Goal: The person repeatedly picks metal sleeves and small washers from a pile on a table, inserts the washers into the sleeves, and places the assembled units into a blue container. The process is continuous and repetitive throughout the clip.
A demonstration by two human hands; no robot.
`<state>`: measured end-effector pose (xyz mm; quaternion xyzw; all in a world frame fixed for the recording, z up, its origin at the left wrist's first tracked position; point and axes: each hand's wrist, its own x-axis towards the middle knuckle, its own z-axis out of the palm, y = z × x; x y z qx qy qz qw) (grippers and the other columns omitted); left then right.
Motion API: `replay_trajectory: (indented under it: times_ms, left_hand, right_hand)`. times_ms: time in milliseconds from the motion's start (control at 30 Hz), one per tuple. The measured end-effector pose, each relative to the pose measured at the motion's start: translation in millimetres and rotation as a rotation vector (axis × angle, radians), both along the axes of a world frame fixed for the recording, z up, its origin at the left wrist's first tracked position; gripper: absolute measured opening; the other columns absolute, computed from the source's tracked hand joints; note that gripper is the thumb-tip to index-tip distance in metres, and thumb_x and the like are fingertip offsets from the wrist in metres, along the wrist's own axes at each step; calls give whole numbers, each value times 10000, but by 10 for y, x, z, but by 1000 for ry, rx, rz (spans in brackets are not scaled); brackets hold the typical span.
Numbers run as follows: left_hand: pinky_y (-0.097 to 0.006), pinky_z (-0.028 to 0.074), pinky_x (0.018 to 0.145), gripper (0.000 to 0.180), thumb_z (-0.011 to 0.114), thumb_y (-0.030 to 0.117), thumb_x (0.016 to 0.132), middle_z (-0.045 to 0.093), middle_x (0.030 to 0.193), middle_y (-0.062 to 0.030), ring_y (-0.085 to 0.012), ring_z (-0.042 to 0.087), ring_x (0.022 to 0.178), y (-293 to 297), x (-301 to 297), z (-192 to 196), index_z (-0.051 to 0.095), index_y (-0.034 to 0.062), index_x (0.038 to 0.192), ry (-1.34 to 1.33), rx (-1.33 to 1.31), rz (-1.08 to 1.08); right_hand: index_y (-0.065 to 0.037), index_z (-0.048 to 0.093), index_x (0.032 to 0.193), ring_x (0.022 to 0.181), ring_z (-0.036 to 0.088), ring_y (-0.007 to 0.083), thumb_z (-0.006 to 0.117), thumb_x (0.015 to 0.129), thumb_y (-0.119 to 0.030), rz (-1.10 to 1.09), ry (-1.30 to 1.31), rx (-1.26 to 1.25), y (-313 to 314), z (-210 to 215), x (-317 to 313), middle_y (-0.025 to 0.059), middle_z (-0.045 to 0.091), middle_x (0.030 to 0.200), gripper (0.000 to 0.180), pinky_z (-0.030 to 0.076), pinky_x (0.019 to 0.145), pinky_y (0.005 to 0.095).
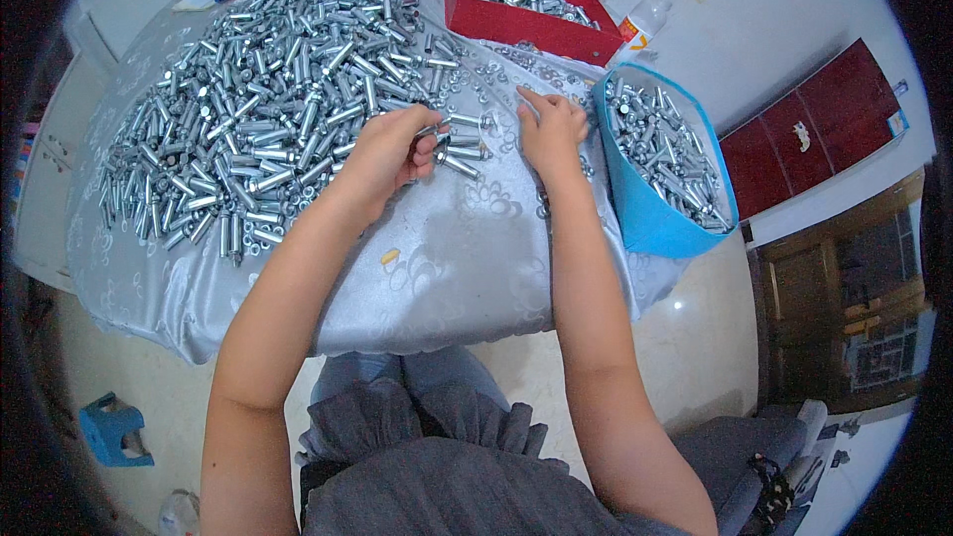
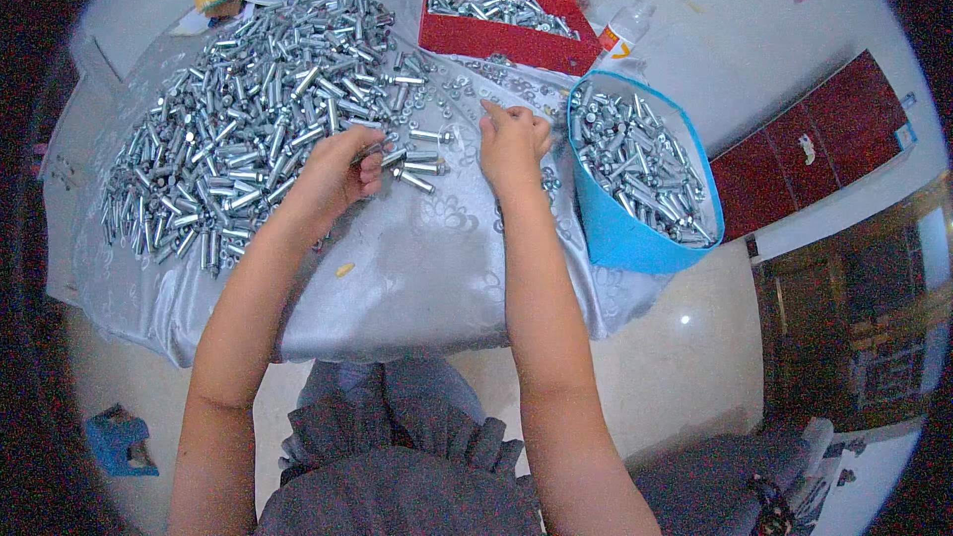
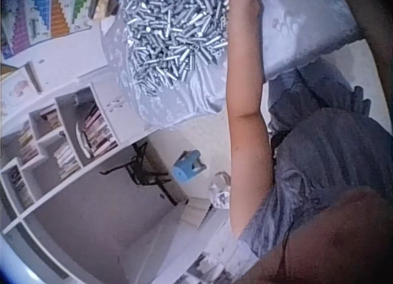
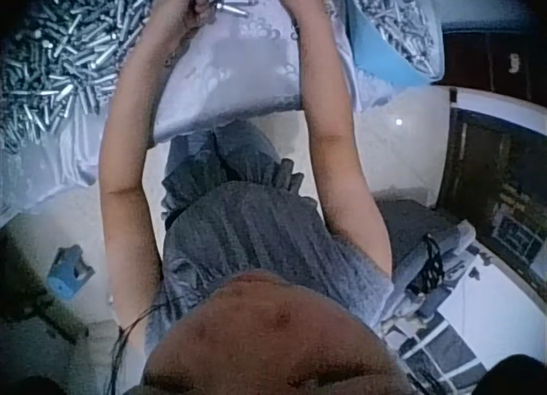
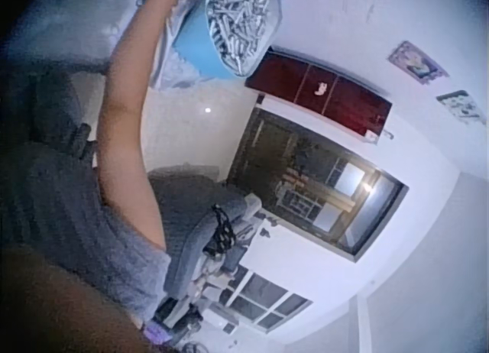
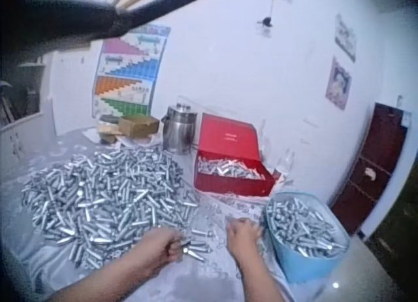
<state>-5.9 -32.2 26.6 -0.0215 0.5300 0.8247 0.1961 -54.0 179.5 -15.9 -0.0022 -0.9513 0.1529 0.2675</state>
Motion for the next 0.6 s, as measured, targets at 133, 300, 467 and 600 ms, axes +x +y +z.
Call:
replay_trajectory:
  times_ms: [133, 300, 467, 600]
  left_hand:
    - [-207, 324, 460, 185, 512, 198, 799, 407, 562, 35, -65, 365, 495, -17, -26, -42, 539, 20, 758, 16, 33, -12]
    - [-226, 289, 476, 199, 509, 210, 815, 383, 564, 37, -70, 341, 504, -26, -9, -18, 522, 12, 813, 16, 26, -22]
    - [-226, 291, 479, 202, 501, 211, 817, 381, 562, 38, -69, 341, 504, -28, 12, -3, 518, 9, 814, 19, 13, -23]
    - [-227, 297, 484, 198, 498, 212, 819, 380, 563, 37, -69, 343, 506, -23, -1, -14, 517, 15, 804, 24, -16, -21]
  right_hand:
    - [-228, 618, 1014, 1030, 383, 309, 562, 767, -238, -87, -25, 39, 4, -91, -58, 97, 503, 1086, 254, 284, 878, 454]
    - [-200, 664, 916, 1033, 391, 315, 590, 742, -251, -110, -74, -41, 9, -29, -39, 99, 532, 1048, 196, 287, 880, 461]
    - [-167, 683, 826, 1000, 425, 318, 612, 714, -249, -133, -113, -141, 4, 44, -15, 110, 579, 962, 156, 310, 869, 438]
    - [-143, 681, 800, 941, 472, 323, 619, 691, -230, -172, -170, -174, 13, 51, -52, 120, 614, 870, 153, 341, 843, 418]
